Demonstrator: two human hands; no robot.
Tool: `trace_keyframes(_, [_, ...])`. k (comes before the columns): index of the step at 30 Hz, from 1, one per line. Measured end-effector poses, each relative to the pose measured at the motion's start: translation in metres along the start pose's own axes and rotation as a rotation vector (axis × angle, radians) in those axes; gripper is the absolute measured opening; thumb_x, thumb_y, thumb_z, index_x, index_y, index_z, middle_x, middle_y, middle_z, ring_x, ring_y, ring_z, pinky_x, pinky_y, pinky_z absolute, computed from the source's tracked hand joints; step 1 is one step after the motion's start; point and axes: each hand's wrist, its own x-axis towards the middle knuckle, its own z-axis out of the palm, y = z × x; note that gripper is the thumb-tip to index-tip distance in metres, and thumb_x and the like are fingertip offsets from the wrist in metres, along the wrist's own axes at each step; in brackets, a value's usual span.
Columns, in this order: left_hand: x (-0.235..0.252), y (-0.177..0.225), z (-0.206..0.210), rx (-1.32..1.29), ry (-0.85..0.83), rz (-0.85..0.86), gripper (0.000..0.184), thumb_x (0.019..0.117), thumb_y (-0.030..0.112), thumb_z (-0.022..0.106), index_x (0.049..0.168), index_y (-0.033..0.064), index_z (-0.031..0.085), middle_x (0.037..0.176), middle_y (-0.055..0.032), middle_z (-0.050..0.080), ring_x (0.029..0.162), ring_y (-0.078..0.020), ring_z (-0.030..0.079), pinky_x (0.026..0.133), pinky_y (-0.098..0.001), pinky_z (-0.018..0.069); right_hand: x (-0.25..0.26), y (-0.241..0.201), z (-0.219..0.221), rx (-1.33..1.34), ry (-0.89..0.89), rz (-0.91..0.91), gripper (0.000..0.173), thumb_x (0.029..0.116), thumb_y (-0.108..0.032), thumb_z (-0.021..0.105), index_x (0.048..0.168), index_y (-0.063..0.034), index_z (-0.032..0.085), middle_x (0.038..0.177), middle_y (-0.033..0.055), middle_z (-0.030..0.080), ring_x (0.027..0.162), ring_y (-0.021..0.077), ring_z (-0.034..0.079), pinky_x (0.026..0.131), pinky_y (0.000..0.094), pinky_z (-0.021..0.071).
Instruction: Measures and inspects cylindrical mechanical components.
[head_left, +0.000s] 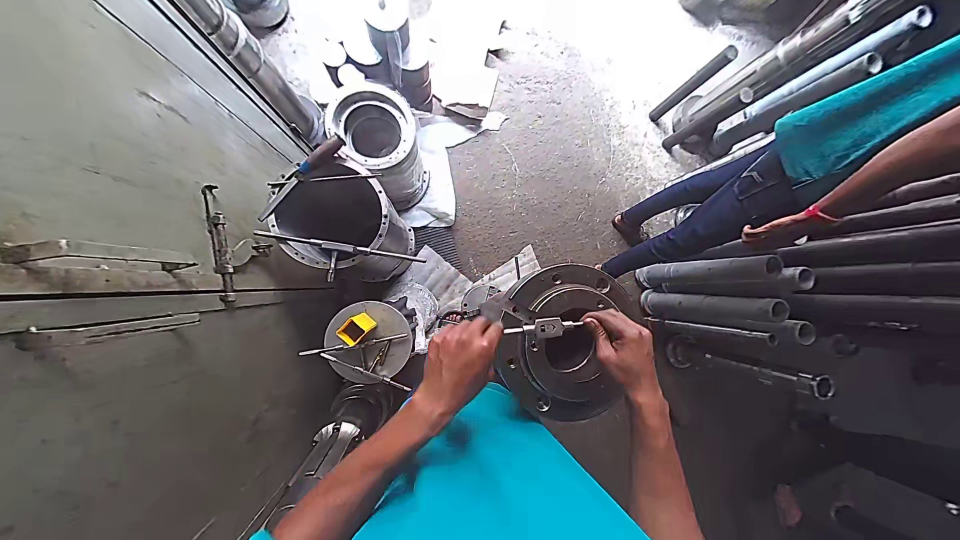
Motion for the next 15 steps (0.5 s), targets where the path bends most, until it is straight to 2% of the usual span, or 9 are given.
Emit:
trace_keyframes(3, [0.039,-0.025,0.009,0.0,0.09,0.109,0.017,0.0951,0.012,0.065,0.107,0.0153,0.076,0.098,-0.0087,0.073,0.081,-0.028,0.072,0.064,-0.0457,0.0584,-0.036,-0.018,0.01,-0.044,0.037,0.049,0.031,0.1036,-0.021,0.053,0.104,-0.0021,0.077,0.093,0.012,0.077,0.087,0.025,0.074,0.083,0.0415,0.0592])
trace_keyframes(7, [0.075,-0.031,0.009,-0.035,0.093,0.22,0.017,0.0986,0.011,0.061,0.105,0.0152,0.076,0.103,-0.0058,0.073,0.086,-0.0252,0.07,0.068,-0.0422,0.0562,-0.061,-0.025,0.019,0.012,0.024,0.053,0.033,0.1051,-0.023,0.05,0.106,-0.0037,0.076,0.086,0.0049,0.076,0.08,0.0142,0.072,0.08,0.0305,0.0591])
trace_keyframes(10, [0.047,-0.021,-0.002,-0.033,0.018,0.14,0.009,0.0931,0.013,0.065,0.095,0.0098,0.073,0.091,-0.0092,0.071,0.083,-0.0289,0.07,0.068,-0.0461,0.0571,-0.039,-0.003,0.013,0.016,0.075,0.027,0.027,0.1018,-0.022,0.058,0.103,-0.0031,0.077,0.094,0.0095,0.077,0.086,0.0184,0.074,0.083,0.0363,0.0608])
trace_keyframes(13, [0.001,0.008,-0.014,-0.133,-0.204,-0.056,0.021,0.0985,0.023,0.061,0.099,0.0073,0.075,0.088,-0.0121,0.073,0.083,-0.0318,0.073,0.071,-0.0525,0.059,0.002,0.011,0.007,0.114,0.126,0.085,0.023,0.0959,-0.021,0.07,0.113,-0.006,0.075,0.102,0.0101,0.076,0.089,0.0205,0.074,0.083,0.047,0.0604])
trace_keyframes(15, [-0.014,0.032,-0.016,-0.178,-0.373,-0.121,0.026,0.1,0.025,0.057,0.102,0.0042,0.073,0.089,-0.015,0.073,0.083,-0.0346,0.073,0.07,-0.0554,0.0578,0.029,0.005,-0.001,0.207,0.053,0.118,0.025,0.0926,-0.013,0.075,0.118,-0.0119,0.075,0.107,0.0069,0.076,0.091,0.0194,0.073,0.084,0.0502,0.0594])
